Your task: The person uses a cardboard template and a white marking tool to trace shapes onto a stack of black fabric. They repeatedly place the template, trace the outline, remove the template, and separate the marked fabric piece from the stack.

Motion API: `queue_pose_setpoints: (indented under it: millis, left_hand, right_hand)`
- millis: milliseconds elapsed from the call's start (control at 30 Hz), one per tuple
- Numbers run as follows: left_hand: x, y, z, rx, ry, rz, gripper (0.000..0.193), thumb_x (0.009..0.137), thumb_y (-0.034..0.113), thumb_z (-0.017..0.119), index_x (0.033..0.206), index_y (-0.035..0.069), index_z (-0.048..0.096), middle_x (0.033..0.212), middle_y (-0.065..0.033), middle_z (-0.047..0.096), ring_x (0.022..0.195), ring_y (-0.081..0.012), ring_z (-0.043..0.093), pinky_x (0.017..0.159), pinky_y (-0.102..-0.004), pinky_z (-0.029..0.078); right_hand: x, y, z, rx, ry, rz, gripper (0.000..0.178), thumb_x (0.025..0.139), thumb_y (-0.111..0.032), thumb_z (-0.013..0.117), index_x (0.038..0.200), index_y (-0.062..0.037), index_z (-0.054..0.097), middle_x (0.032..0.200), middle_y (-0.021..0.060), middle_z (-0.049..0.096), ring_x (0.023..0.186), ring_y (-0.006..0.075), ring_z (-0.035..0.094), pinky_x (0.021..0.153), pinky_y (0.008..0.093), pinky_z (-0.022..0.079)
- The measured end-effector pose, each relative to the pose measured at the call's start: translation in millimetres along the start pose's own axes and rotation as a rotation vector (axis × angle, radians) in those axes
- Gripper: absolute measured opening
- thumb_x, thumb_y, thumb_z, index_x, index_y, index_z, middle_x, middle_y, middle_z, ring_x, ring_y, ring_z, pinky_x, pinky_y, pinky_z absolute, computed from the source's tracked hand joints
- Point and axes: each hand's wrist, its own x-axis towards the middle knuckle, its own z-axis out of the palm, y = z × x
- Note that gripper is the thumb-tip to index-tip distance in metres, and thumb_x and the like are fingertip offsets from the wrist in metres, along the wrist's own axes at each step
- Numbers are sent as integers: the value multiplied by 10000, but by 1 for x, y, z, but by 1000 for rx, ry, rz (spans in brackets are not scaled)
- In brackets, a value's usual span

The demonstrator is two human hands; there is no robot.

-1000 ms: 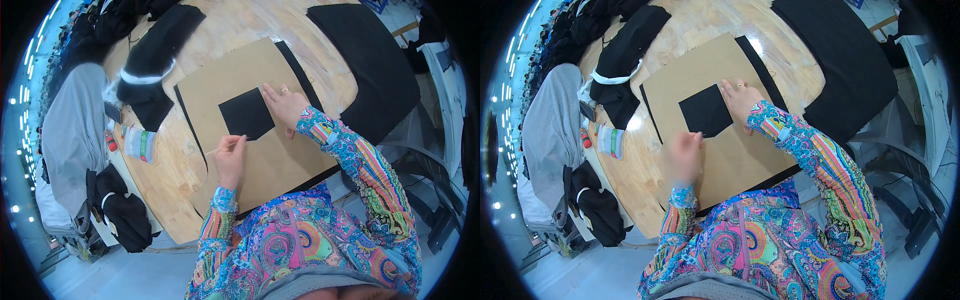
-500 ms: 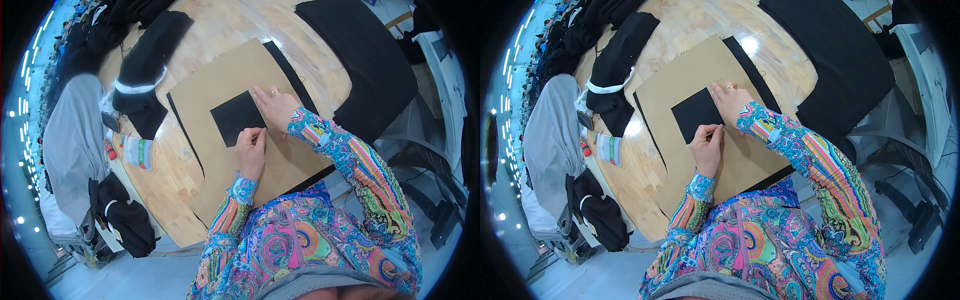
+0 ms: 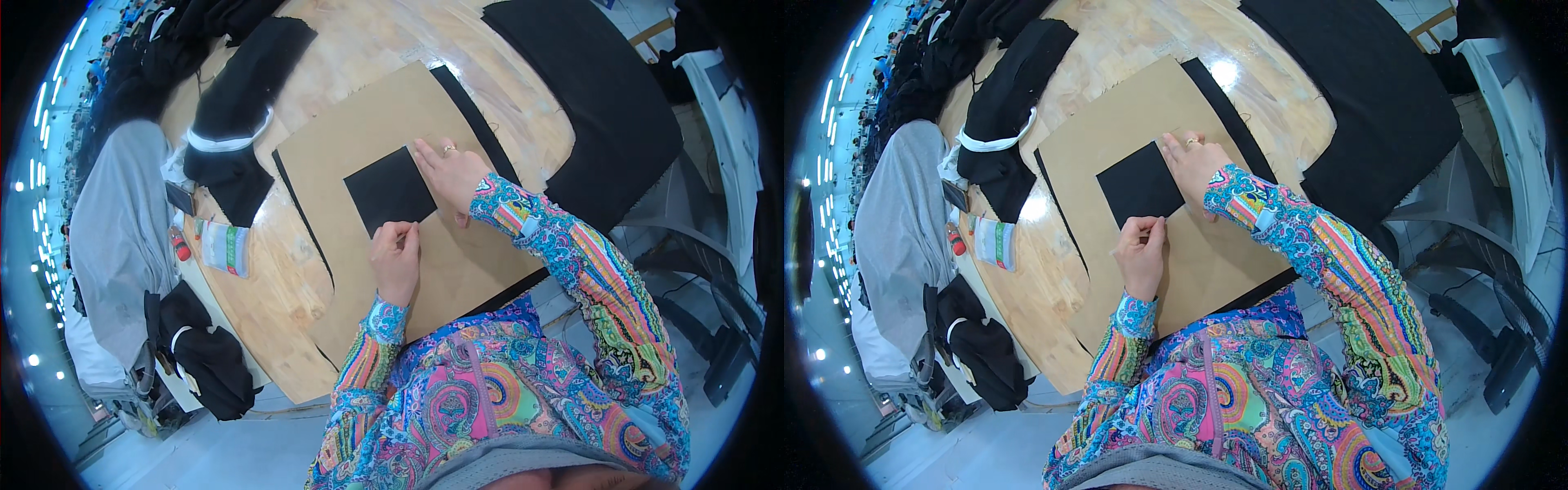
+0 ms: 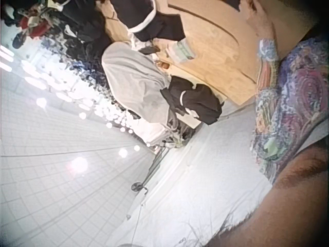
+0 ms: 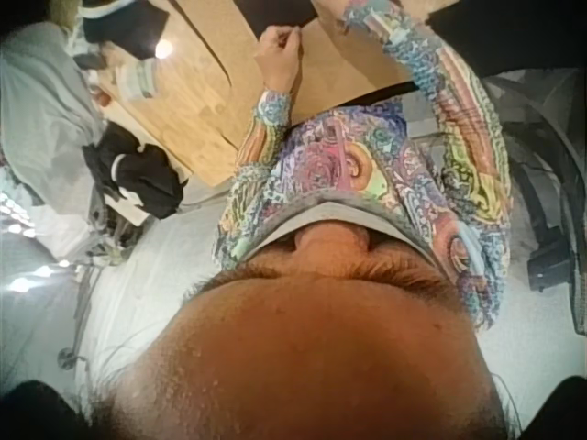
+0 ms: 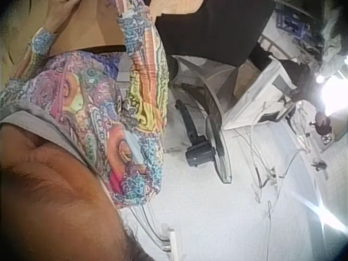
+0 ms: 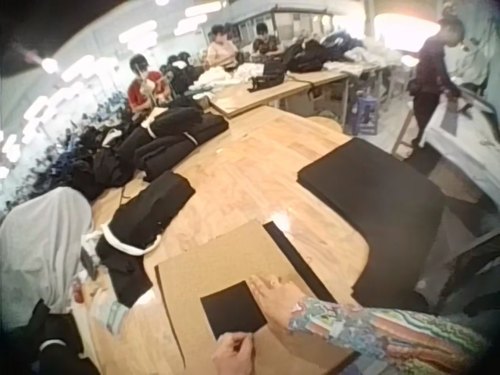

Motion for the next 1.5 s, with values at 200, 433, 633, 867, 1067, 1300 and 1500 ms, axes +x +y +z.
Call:
queue_pose_setpoints:
  millis: [200, 433, 633, 867, 1067, 1300, 1500]
  left_hand:
    - [-4, -12, -6, -20, -7, -36, 103, 880, 90, 644, 828, 21, 588, 712, -7, 579, 638, -62, 547, 583, -210, 449]
    - [-7, -19, -12, 16, 20, -34, 112, 872, 100, 657, 828, 16, 596, 700, -10, 603, 628, -60, 561, 577, -210, 456]
    - [-8, -3, -18, -128, 30, -196, 106, 851, 97, 667, 830, 18, 600, 745, -57, 610, 670, -130, 598, 617, -256, 475]
    - [-6, -4, -15, -204, 33, -185, 116, 872, 105, 664, 849, 16, 592, 727, -8, 611, 641, -55, 574, 575, -193, 448]
    - [-5, -14, -10, -80, 19, -72, 111, 869, 98, 663, 833, 19, 594, 714, -8, 607, 631, -50, 560, 578, -199, 451]
    - [-8, -11, -16, -65, 22, -144, 86, 838, 82, 671, 833, 21, 611, 751, -70, 599, 664, -137, 595, 618, -270, 483]
    - [11, 26, -22, -460, 49, -271, 84, 875, 73, 639, 877, -2, 602, 786, -30, 626, 733, -68, 591, 633, -220, 479]
  right_hand:
    - [0, 0, -1, -5, -9, 0, 1302, 361, -264, 930, 1430, 19, 243, 1505, 147, 237, 1269, 391, 407, 793, 327, 563]
    - [1, -1, 2, -61, 6, -9, 1291, 398, -340, 928, 1433, 31, 251, 1495, 136, 264, 1219, 342, 429, 807, 316, 558]
    - [-1, -1, -1, -4, 0, -5, 1299, 347, -242, 922, 1429, 23, 253, 1505, 154, 238, 1254, 398, 420, 801, 329, 560]
    - [-1, 0, -3, 7, -6, -8, 1292, 353, -246, 921, 1427, 22, 255, 1508, 152, 229, 1264, 404, 411, 803, 337, 562]
    - [0, 1, 0, -12, 0, -7, 1284, 372, -275, 924, 1427, 23, 256, 1506, 144, 234, 1250, 386, 416, 810, 340, 560]
    - [-1, 0, -1, -50, 3, -19, 1285, 391, -334, 929, 1428, 30, 264, 1498, 133, 258, 1217, 347, 428, 822, 323, 552]
    - [-1, 3, 4, -36, 11, -7, 1291, 377, -319, 932, 1426, 31, 266, 1495, 136, 267, 1222, 349, 426, 833, 328, 550]
